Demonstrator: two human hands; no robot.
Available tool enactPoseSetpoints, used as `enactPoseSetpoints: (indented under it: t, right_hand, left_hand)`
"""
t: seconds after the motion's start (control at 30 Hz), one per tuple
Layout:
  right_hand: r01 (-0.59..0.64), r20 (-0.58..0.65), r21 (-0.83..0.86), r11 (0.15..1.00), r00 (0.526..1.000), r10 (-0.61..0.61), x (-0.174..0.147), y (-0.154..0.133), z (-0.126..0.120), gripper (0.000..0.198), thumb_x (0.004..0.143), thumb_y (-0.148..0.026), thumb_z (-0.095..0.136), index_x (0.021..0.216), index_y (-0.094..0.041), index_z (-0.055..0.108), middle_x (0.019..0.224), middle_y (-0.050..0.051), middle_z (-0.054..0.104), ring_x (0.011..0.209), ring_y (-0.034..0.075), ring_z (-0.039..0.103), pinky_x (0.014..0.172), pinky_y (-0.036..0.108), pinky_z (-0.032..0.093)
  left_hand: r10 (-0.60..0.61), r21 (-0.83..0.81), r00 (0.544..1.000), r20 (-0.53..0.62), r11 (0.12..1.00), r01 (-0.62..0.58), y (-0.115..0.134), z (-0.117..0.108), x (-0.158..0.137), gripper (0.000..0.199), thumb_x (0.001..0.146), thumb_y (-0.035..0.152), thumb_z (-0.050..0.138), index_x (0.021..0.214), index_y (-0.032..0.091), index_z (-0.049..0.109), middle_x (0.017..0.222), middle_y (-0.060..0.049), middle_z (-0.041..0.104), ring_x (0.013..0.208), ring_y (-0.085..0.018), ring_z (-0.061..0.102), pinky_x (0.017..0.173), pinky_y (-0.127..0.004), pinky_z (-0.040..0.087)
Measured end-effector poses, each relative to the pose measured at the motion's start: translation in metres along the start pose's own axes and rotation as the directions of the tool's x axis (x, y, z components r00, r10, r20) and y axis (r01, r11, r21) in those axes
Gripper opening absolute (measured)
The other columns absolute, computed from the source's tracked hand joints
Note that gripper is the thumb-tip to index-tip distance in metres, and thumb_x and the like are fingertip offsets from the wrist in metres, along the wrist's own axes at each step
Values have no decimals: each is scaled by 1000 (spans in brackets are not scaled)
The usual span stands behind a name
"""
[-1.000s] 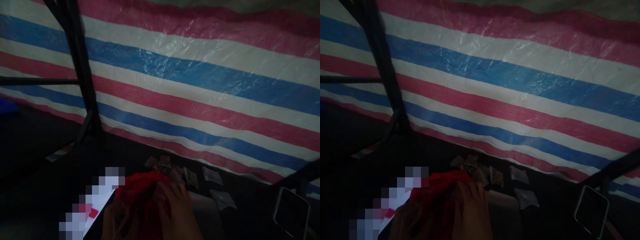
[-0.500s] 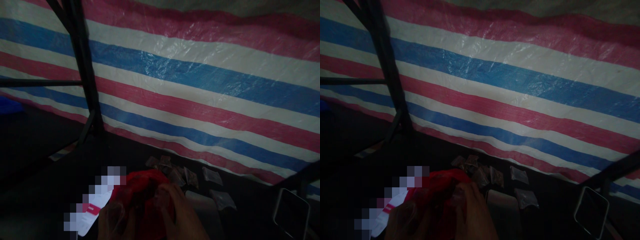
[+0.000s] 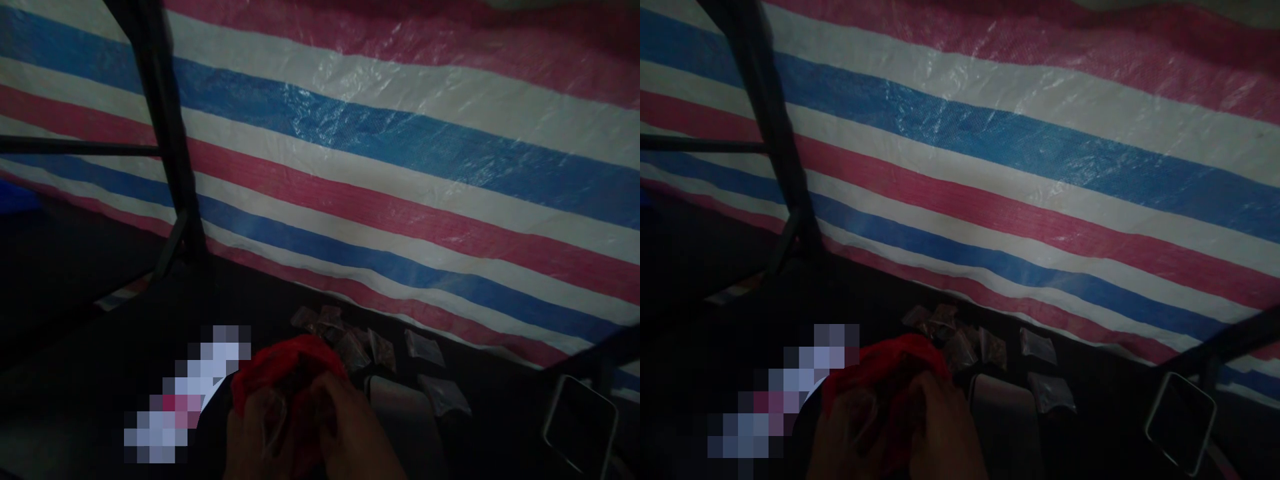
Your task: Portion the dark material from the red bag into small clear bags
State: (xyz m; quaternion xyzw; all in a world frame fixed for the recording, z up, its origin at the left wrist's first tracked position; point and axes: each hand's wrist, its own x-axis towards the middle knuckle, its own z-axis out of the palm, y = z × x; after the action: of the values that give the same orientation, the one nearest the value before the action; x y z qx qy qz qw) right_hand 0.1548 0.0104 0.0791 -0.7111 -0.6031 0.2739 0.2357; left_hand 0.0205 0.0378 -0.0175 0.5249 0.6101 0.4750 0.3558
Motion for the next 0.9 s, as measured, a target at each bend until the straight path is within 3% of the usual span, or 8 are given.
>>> enactPoseSetpoints:
  t: [0.13, 0.3, 0.4, 0.47, 0.63, 0.77, 0.83, 0.9]
  right_hand:
    - [30, -7, -3, 1000, 1000, -30, 0, 4, -4, 57, 69, 10, 46, 104, -24, 76, 123, 6, 76, 121, 24, 69, 101, 34, 52]
    - [0, 25, 17, 1000, 1000, 0, 2, -2, 2, 57, 74, 9, 47, 110, -23, 78, 123, 7, 77, 122, 25, 70, 102, 35, 52]
    - [35, 35, 66, 997, 999, -38, 1, -5, 4, 62, 70, 11, 46, 110, -25, 78, 120, 2, 78, 116, 22, 72, 101, 31, 51]
    - [53, 30, 134, 990, 998, -58, -1, -5, 3, 63, 68, 11, 45, 108, -26, 77, 116, 0, 79, 110, 19, 73, 96, 27, 52]
    - [-28, 43, 261, 965, 999, 17, -4, 1, -3, 57, 70, 9, 51, 109, -26, 73, 112, -2, 79, 105, 18, 75, 89, 24, 54]
    - [-51, 91, 361, 931, 996, 19, -5, 4, -6, 56, 70, 7, 53, 113, -25, 72, 114, 0, 79, 108, 18, 75, 94, 26, 56]
    - [-16, 35, 393, 920, 999, 3, -2, 2, -5, 53, 75, 4, 56, 116, -26, 71, 119, 1, 79, 113, 19, 74, 100, 29, 55]
    - [34, -100, 366, 930, 995, 3, 3, -3, -3, 49, 83, 0, 55, 121, -26, 71, 124, 3, 77, 119, 20, 72, 107, 32, 53]
  left_hand:
    - [-11, -129, 1000, 9, 992, 12, 3, 6, -4, 40, 82, 51, 63, 108, 21, 57, 111, -11, 58, 100, -33, 66, 86, -54, 60]
    - [-146, -302, 985, 93, 938, 167, 22, 3, -7, 39, 81, 49, 64, 111, 24, 58, 110, -8, 67, 98, -29, 70, 82, -45, 63]
    - [-184, -240, 973, 141, 947, 214, 23, -8, 1, 49, 73, 48, 74, 113, 25, 59, 107, -4, 71, 99, -30, 72, 82, -44, 64]
    - [-175, -160, 971, 160, 966, 201, 18, -16, 9, 55, 68, 48, 77, 115, 23, 63, 115, -7, 70, 109, -32, 71, 91, -46, 64]
    - [-116, 1, 990, 78, 993, 117, 5, -25, 18, 61, 73, 59, 71, 121, 20, 69, 131, -12, 62, 129, -38, 62, 105, -54, 59]
    - [-75, 28, 993, 93, 997, 73, 0, -25, 17, 60, 71, 56, 72, 121, 22, 72, 124, -11, 66, 123, -38, 64, 101, -54, 61]
    - [-70, -2, 991, 112, 997, 71, 0, -24, 16, 57, 69, 54, 74, 116, 23, 73, 117, -10, 69, 116, -38, 67, 97, -54, 63]
    - [-86, -47, 987, 134, 995, 93, 4, -23, 14, 52, 66, 51, 77, 111, 24, 74, 113, -10, 71, 112, -37, 70, 93, -53, 64]
